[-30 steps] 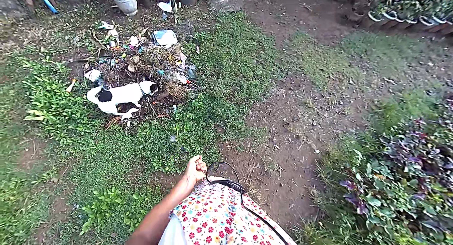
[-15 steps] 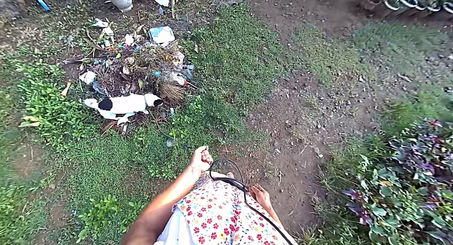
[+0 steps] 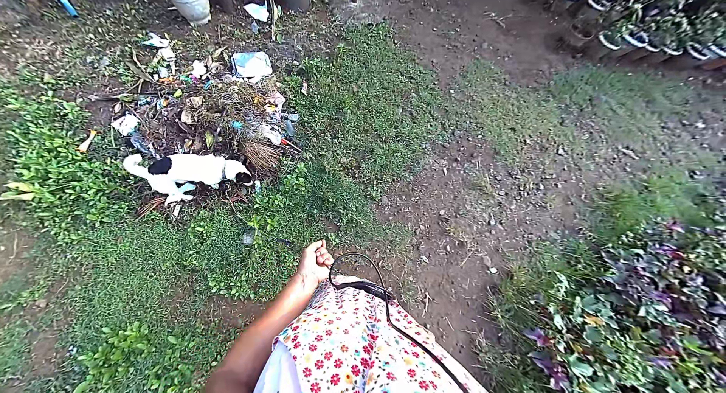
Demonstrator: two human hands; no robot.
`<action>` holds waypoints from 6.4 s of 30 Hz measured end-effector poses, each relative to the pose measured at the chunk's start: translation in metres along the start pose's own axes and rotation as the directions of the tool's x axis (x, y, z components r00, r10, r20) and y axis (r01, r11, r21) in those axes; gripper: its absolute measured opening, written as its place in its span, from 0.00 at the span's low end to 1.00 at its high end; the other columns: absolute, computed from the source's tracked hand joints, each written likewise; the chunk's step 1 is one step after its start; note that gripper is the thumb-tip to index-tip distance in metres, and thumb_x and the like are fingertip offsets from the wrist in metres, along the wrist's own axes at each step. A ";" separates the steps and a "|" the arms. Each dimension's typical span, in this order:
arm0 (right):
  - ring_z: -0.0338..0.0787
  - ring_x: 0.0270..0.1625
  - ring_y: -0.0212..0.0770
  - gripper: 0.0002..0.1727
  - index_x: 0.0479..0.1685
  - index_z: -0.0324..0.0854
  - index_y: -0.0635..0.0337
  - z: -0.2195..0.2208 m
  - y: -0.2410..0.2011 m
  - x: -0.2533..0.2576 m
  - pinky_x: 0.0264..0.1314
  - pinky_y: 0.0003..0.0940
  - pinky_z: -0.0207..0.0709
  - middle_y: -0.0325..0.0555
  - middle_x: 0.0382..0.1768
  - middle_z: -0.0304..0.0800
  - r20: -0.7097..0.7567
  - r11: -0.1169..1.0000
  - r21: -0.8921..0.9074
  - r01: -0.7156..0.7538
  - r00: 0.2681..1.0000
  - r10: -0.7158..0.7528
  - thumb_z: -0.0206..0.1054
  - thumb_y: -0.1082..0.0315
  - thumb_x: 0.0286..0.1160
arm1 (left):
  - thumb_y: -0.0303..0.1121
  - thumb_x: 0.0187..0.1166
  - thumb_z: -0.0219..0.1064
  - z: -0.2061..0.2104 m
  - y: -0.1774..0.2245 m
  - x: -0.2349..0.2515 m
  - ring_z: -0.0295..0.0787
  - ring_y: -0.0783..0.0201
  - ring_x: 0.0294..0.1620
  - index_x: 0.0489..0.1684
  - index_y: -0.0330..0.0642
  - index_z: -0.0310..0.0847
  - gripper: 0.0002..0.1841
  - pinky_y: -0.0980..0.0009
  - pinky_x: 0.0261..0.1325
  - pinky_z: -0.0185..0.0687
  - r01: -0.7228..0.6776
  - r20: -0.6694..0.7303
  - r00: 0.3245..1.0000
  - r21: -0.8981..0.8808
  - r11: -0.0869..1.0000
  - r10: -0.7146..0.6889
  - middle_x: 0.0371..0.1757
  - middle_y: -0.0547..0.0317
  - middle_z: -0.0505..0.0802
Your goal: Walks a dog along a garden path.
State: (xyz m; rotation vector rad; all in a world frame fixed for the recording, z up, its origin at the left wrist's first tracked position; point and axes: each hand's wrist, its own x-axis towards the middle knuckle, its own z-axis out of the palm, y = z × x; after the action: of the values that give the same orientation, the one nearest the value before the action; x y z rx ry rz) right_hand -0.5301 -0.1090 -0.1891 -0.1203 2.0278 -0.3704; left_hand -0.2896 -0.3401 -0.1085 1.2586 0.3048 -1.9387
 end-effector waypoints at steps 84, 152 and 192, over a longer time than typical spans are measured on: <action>0.94 0.48 0.51 0.17 0.58 0.87 0.73 -0.010 0.107 0.122 0.51 0.45 0.85 0.64 0.47 0.94 0.029 0.930 -0.118 0.349 0.937 -0.348 0.63 0.66 0.85 | 0.32 0.91 0.43 0.035 -0.050 0.012 0.54 0.77 0.02 0.23 0.48 0.63 0.18 0.84 0.06 0.57 0.057 0.003 0.998 0.052 0.997 -0.058 0.06 0.72 0.60; 0.88 0.29 0.33 0.35 0.42 0.78 0.58 -0.175 -0.471 0.206 0.39 0.33 0.85 0.37 0.25 0.89 0.648 0.876 0.384 0.291 0.591 -0.481 0.25 0.49 0.92 | 0.40 0.95 0.46 0.406 -0.075 0.185 0.82 0.72 0.28 0.53 0.33 0.78 0.19 0.76 0.38 0.80 -0.200 0.354 0.880 0.881 0.428 -0.318 0.31 0.62 0.86; 0.75 0.15 0.24 0.08 0.39 0.72 0.63 -0.283 -0.473 0.271 0.22 0.18 0.72 0.32 0.14 0.76 0.466 0.901 0.058 0.431 0.786 -0.406 0.51 0.78 0.87 | 0.39 0.95 0.50 0.275 -0.126 0.356 0.77 0.43 0.76 0.78 0.25 0.68 0.25 0.49 0.80 0.67 -0.257 -0.262 0.828 0.610 0.750 0.496 0.75 0.27 0.79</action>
State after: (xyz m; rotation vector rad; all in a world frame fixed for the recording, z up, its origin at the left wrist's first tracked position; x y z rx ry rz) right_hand -0.9407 -0.5640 -0.1513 -0.6451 1.5114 -0.5114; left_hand -0.6333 -0.5869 -0.3067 1.9427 -0.3373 -1.4161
